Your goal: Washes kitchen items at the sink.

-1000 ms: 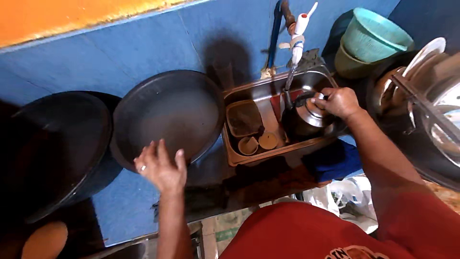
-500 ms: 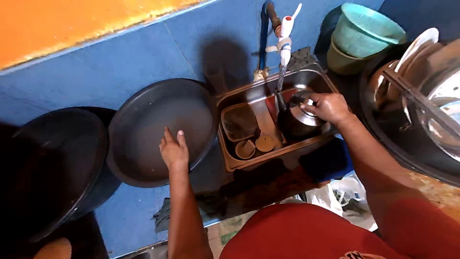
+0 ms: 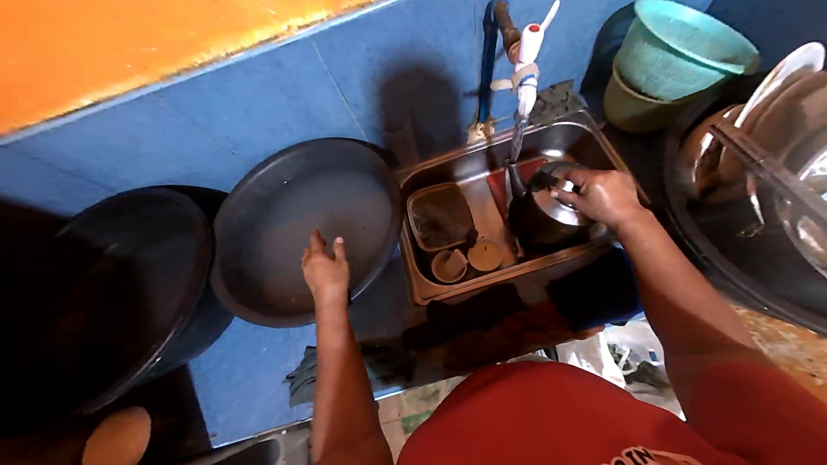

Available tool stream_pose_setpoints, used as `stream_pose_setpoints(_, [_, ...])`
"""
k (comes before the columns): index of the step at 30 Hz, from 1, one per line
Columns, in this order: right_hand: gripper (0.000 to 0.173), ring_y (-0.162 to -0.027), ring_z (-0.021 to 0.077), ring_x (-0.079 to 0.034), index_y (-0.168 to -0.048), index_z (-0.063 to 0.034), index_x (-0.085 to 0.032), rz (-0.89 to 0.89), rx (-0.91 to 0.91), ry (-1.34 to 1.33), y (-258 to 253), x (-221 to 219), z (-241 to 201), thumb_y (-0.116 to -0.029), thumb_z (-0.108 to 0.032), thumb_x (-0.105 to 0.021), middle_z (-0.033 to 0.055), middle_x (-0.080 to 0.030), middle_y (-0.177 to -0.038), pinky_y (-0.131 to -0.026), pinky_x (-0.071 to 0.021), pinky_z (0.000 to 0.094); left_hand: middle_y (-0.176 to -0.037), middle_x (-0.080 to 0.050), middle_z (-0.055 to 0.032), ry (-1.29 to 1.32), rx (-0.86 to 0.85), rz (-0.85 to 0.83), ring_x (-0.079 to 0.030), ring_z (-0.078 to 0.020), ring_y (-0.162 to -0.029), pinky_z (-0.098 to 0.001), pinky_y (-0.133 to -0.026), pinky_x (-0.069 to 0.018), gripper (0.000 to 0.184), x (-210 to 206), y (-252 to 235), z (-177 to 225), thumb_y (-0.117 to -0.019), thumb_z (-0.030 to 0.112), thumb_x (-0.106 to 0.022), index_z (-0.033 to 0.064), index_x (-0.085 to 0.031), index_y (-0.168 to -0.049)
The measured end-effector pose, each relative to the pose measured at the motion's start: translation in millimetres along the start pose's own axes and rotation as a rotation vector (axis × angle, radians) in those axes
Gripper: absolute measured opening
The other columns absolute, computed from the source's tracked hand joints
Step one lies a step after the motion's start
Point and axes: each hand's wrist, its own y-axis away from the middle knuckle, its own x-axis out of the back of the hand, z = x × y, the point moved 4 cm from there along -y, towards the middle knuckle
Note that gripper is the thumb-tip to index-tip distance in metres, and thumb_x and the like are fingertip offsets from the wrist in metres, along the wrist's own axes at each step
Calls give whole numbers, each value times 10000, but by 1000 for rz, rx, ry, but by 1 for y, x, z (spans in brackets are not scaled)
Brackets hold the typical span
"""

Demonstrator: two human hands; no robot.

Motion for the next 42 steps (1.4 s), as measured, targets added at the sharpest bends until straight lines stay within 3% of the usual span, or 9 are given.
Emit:
stream_pose_setpoints(16, [462,-899,504,-693,-1064,9,-685,15,35,-9,9,-2,-1,-1015,-446,-621,273,-705,-984,-719,-498,701,-1412,-558,-296,-23,-46,-31,-540,-451,-1324,-620,-1112,-405,543,-4,-2,-5,-1093,317,-492,-30,-437,-1508])
stream_pose_setpoints(21, [526,-863,512,-684,-1039,24,-655,-4,28,-12,13,-9,1,-996,-499,-627,281,-685,-936,-708,-498,703,-1412,-545,-321,-43,-47,-50,-530,-479,-1323,-645,-1104,-404,522,-3,0,-3,-1094,331,-479,-42,-499,-1459])
stream_pose_setpoints(28, [496,-868,497,-688,-985,25,-667,-5,25,-12,19,-18,-3,-1018,-465,-603,270,-688,-917,-695,-501,678,-1379,-566,-323,-53,-43,-59,-562,-479,-1279,-654,-1081,-414,495,-3,0,-2,-1093,326,-487,-33,-539,-1430])
stream_pose_setpoints(42, [485,-851,497,-692,-991,41,-665,10,28,-10,24,-21,-5,-1022,-439,-610,274,-690,-905,-692,-508,667,-1347,-607,-292,-80,-57,-28,-581,-455,-1269,-639,-1078,-422,449,-6,-6,-5,-1092,298,-500,-22,-579,-1396])
